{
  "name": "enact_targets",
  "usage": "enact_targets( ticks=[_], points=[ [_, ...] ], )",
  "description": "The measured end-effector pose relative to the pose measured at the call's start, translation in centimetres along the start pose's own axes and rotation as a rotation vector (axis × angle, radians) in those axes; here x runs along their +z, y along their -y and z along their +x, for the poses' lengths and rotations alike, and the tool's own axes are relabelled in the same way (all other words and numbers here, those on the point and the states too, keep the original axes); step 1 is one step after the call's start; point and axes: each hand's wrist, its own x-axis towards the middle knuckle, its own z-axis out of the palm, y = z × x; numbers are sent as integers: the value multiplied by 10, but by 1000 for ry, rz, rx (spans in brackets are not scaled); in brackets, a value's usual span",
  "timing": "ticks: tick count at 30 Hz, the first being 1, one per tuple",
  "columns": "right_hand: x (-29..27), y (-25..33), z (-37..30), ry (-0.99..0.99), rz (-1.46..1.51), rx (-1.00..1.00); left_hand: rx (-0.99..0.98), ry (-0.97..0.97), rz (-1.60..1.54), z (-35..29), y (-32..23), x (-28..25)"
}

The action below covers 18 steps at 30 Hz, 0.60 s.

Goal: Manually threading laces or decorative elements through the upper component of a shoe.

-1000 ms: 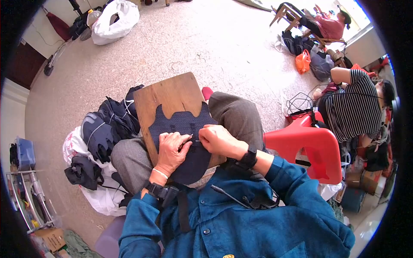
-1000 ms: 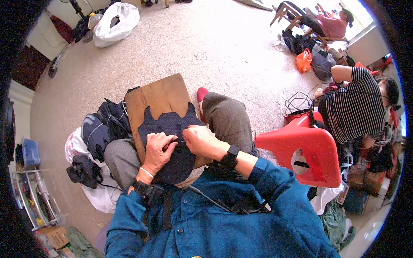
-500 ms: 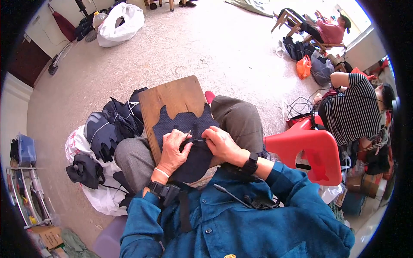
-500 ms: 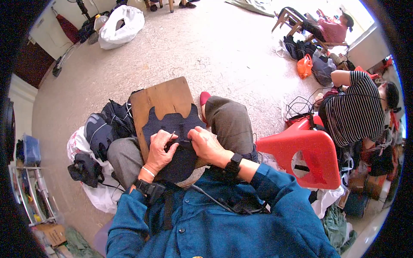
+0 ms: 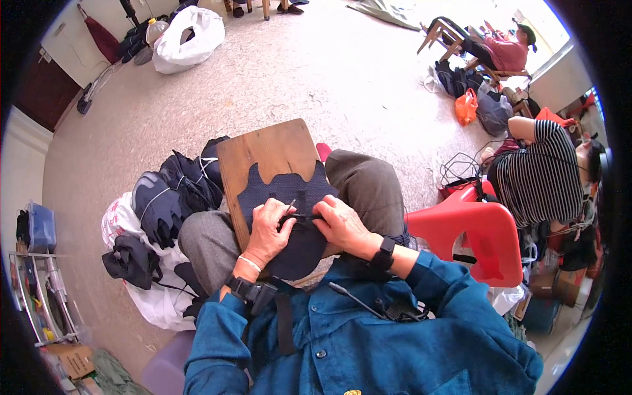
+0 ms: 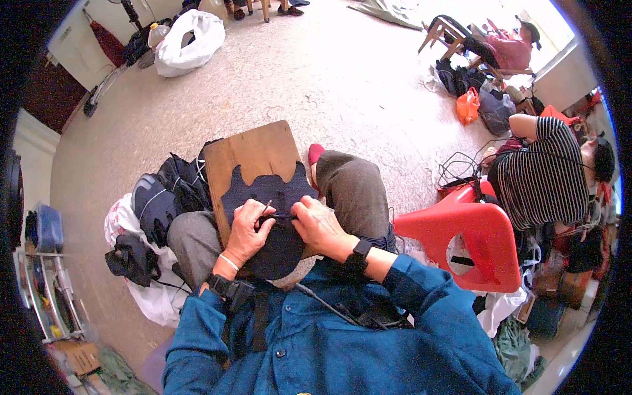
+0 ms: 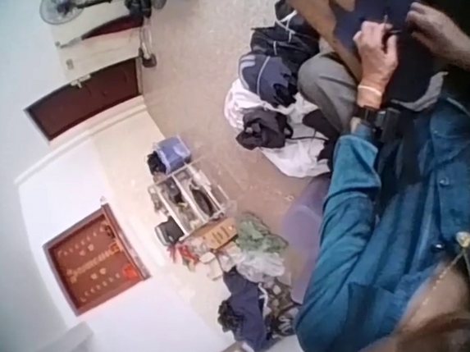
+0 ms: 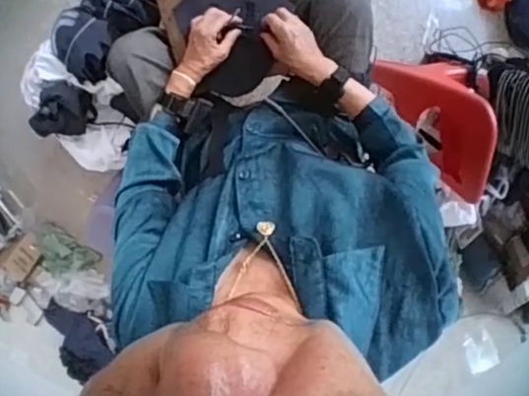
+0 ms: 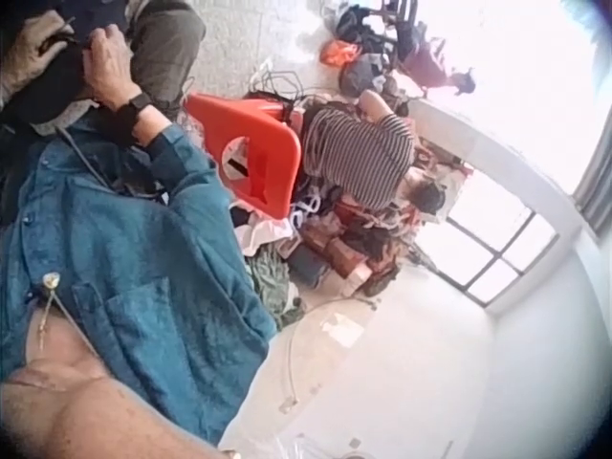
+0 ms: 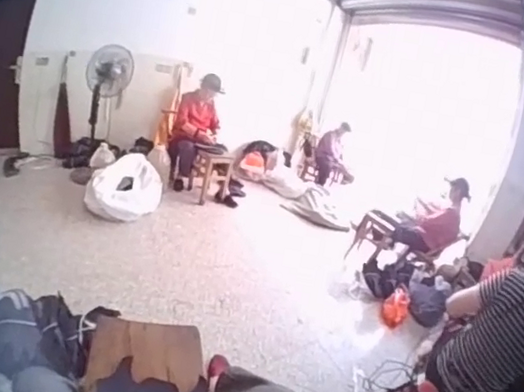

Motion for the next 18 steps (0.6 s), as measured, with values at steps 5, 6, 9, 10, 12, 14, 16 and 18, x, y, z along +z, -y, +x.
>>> enact_targets(
  ticks=[5, 6, 9, 10, 12, 14, 16, 18],
  points=[
    [18, -8, 7, 28, -120, -48, -31, -17, -6, 2, 4, 6],
    [21, -6, 9, 29, -153, -55, -25, 24, 21, 2, 3, 5],
    [14, -4, 13, 47, -88, -76, -88, 121, 85, 10, -2, 0],
    [12, -4, 13, 73, -78, -58, -86, 134, 100, 12, -3, -2],
    [5, -4, 8, 74, -11, 0, -126, 208, 130, 16, -5, -5],
    [5, -6, 8, 85, 27, 44, -150, 273, 184, 17, -6, -7],
    [10, -7, 10, 80, 14, 38, -106, 278, 182, 17, -5, -7],
    [14, -9, 13, 124, -55, 55, -59, 303, 198, 14, -3, -7]
  ],
)
